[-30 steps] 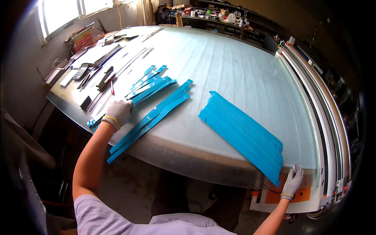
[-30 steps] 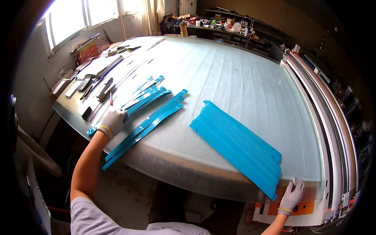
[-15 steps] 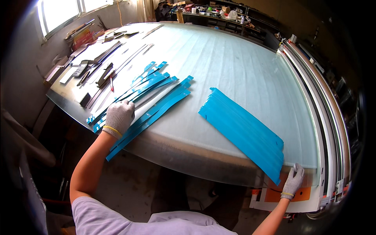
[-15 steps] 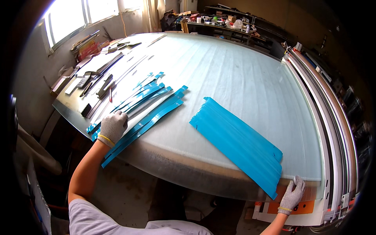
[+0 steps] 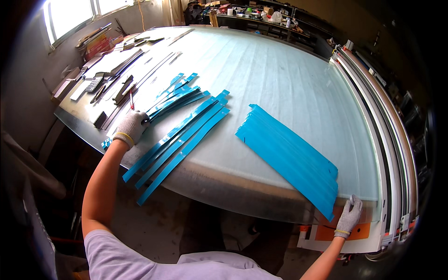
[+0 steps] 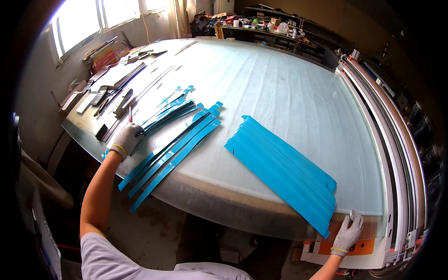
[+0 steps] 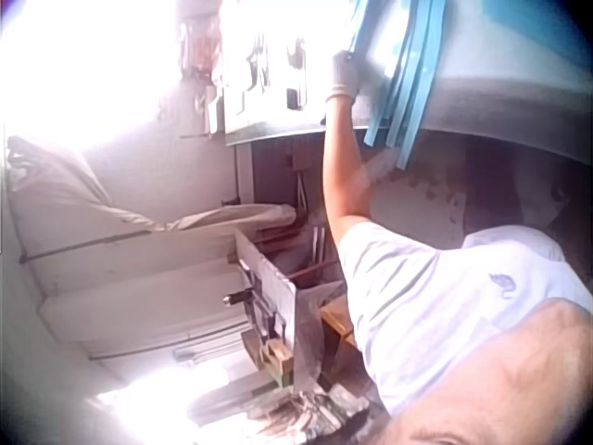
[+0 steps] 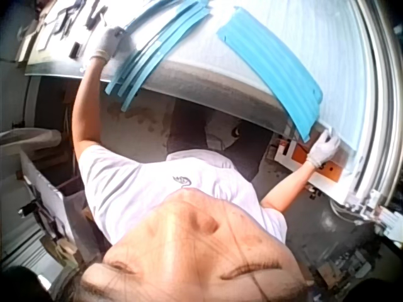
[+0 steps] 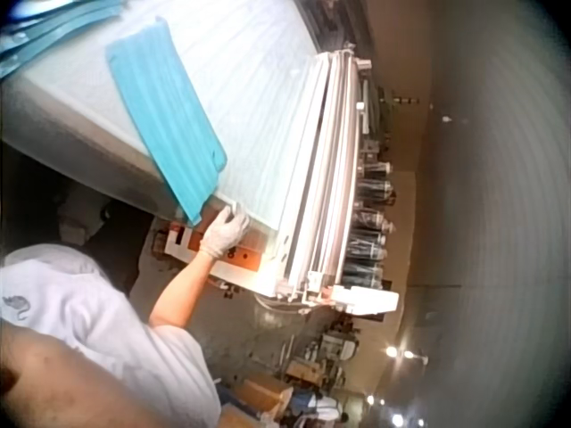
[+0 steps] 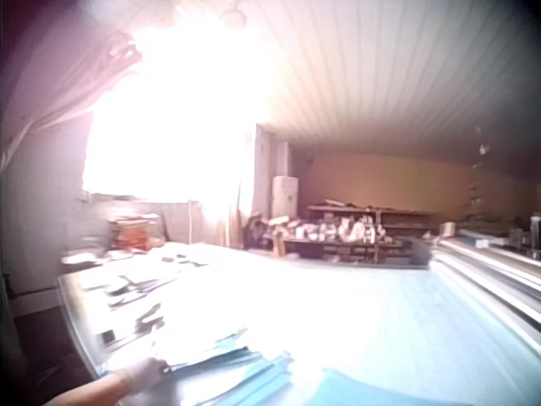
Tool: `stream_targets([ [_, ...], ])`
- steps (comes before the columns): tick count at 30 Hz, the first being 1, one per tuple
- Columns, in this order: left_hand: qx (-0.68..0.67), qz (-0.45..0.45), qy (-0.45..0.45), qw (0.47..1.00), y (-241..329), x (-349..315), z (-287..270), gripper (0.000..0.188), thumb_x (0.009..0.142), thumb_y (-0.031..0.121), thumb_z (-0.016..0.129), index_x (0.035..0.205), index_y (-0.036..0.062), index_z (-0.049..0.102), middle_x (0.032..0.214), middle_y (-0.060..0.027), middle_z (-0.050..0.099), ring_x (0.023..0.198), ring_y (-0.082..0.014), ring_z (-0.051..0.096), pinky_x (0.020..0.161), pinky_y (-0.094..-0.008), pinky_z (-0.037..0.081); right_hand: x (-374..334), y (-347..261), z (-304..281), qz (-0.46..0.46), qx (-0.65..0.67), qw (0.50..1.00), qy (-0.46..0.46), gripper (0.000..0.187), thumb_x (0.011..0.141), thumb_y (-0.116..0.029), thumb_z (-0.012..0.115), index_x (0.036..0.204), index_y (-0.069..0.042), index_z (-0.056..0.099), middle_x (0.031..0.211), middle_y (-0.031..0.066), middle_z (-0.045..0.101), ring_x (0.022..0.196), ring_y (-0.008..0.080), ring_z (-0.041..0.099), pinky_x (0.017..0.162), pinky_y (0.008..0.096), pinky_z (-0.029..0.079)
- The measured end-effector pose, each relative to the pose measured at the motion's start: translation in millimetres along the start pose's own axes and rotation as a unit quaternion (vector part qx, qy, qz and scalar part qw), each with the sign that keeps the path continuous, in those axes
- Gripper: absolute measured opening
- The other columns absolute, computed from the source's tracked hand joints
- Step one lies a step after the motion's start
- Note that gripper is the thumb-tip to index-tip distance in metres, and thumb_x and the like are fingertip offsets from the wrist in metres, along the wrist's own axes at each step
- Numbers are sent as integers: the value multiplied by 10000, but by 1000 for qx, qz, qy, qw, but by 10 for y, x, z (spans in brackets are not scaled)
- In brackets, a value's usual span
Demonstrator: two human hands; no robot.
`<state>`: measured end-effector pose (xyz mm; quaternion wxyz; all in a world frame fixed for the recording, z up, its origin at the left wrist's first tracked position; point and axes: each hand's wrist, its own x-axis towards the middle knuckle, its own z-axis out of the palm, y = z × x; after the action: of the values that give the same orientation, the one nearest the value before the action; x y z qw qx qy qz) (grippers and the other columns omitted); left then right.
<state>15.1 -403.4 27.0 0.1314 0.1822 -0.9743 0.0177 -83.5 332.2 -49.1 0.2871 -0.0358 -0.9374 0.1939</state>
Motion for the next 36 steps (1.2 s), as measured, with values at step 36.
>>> stream_targets([
  [36,-122,-54,-109,985,112,-102,-142,221,894,196,749,1055,46,722,1064,-156,679,974,-303,682,883,-400,562,4,84,37,-8,6,1000,9,275,947,-65,635,1206,27,628,1214,163,628,1182,337,587,1058,464,453],
])
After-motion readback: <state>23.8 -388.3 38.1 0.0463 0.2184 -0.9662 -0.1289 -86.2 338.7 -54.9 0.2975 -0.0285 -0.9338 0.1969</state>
